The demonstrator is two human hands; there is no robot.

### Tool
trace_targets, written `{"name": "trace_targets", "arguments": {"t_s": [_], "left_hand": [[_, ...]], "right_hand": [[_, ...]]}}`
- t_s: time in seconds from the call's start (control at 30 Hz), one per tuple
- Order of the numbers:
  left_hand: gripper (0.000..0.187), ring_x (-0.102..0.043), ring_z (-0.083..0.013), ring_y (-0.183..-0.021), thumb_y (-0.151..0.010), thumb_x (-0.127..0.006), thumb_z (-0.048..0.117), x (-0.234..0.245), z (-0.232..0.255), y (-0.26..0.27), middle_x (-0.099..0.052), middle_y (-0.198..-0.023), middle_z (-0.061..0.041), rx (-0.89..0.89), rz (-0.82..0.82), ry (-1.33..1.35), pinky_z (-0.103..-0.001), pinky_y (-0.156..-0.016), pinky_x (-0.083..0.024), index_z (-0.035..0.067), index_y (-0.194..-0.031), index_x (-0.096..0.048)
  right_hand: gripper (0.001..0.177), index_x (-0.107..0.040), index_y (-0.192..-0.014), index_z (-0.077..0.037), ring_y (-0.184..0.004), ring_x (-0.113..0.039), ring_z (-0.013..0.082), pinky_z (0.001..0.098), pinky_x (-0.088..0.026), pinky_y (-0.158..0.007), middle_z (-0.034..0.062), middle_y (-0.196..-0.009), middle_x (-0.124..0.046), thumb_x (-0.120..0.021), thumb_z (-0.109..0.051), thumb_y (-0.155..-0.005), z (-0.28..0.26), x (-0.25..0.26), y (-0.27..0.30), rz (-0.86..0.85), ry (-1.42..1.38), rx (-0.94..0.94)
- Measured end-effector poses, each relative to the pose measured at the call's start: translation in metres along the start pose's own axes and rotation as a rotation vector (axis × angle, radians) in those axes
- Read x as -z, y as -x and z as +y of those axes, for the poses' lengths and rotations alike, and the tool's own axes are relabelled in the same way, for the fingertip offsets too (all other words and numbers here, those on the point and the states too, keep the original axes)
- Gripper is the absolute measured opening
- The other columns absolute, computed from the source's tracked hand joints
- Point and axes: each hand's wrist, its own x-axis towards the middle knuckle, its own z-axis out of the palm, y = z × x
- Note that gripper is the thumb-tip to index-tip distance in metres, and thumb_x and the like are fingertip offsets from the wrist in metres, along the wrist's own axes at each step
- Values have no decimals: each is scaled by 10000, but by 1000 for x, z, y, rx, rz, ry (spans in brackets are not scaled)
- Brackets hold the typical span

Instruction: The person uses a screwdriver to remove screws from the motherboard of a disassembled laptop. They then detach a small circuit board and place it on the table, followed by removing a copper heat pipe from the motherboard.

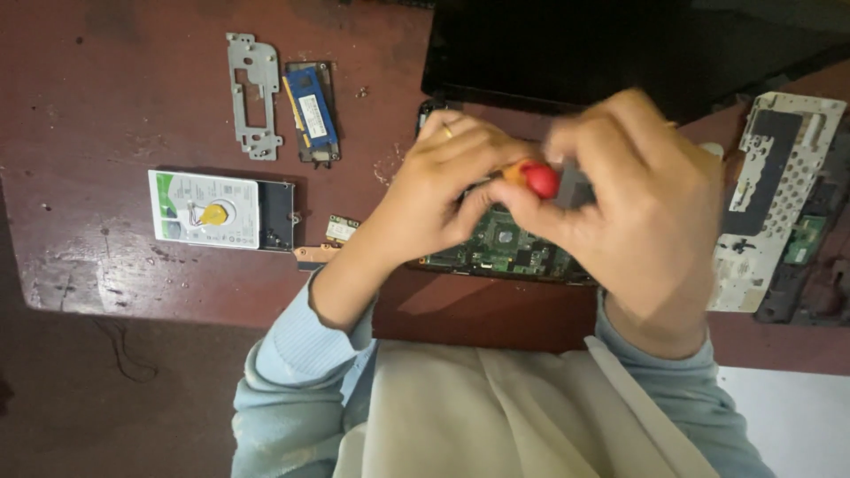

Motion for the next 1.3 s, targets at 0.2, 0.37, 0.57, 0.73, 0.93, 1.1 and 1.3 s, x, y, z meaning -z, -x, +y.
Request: {"name": "trace_targets", "arguments": {"t_s": [0.2, 0.37, 0.57, 0.73, 0.93, 1.1, 1.3], "left_hand": [[264, -586, -325, -999, -1132, -419, 173, 0, -9, 4, -581, -1010, -112, -13, -134, 116, -453, -1010, -415, 23, -1319, -529], [634, -569, -288, -1535, -1131, -577, 410, 2, -10, 10, -501, -1655, -91, 120, -203, 195, -424, -1275, -393, 138, -1625, -285], [410, -699, -215, -994, -1035, -503, 488, -6, -16, 7, -721, -1078, -20, 67, 64, 128, -426, -1098, -341, 113, -1121, -645], [248, -674, -262, -1026, -1119, -471, 181, -3, -22, 12, -695, -1118, -77, 32, -86, 141, -480, -1165, -288, 77, -1303, -602], [503, -716, -243, -1181, -962, -670, 488, -2, -8, 7, -714, -1251, -53, 96, 38, 132, -454, -1185, -370, 89, -1266, -627], [320, -711, -225, -1019, -1042, -566, 370, -2, -13, 7, -735, -1104, -49, 39, 35, 76, -464, -1126, -335, 95, -1158, -682], [384, -656, -281, -1279, -1149, -441, 292, 3, -10, 11, -670, -1340, -92, 47, -115, 150, -501, -1276, -328, 97, -1478, -473]], "right_hand": [[306, -655, -1267, 113, -1246, -661, 400, 484, -528, -1118, 263, -1351, -640, -714, -9, -992, 10, 18, -7, -209, -368, 238], [147, -764, -1051, 79, -858, -677, 295, 387, -552, -779, 195, -1020, -766, -842, -33, -997, 3, 5, -7, -28, -279, 239], [759, -449, -731, -80, -647, -425, 192, 356, -330, -583, 42, -706, -430, -729, -713, -1042, -1, -3, 0, 42, 151, 96], [263, -689, -1245, 112, -1137, -691, 409, 517, -565, -1071, 291, -1274, -670, -611, 186, -1005, 2, 16, -8, -168, -372, 253], [532, -648, -882, 15, -781, -623, 274, 386, -450, -642, 122, -910, -647, -808, -469, -1035, 9, -4, 6, 35, -34, 124], [674, -564, -1125, 27, -991, -559, 302, 418, -432, -865, 156, -1096, -584, -840, -549, -912, 7, 5, 3, -91, -103, 44], [173, -717, -1175, 94, -1030, -697, 355, 410, -571, -927, 243, -1173, -699, -747, 128, -1008, 0, 20, -9, -149, -356, 178]]}}
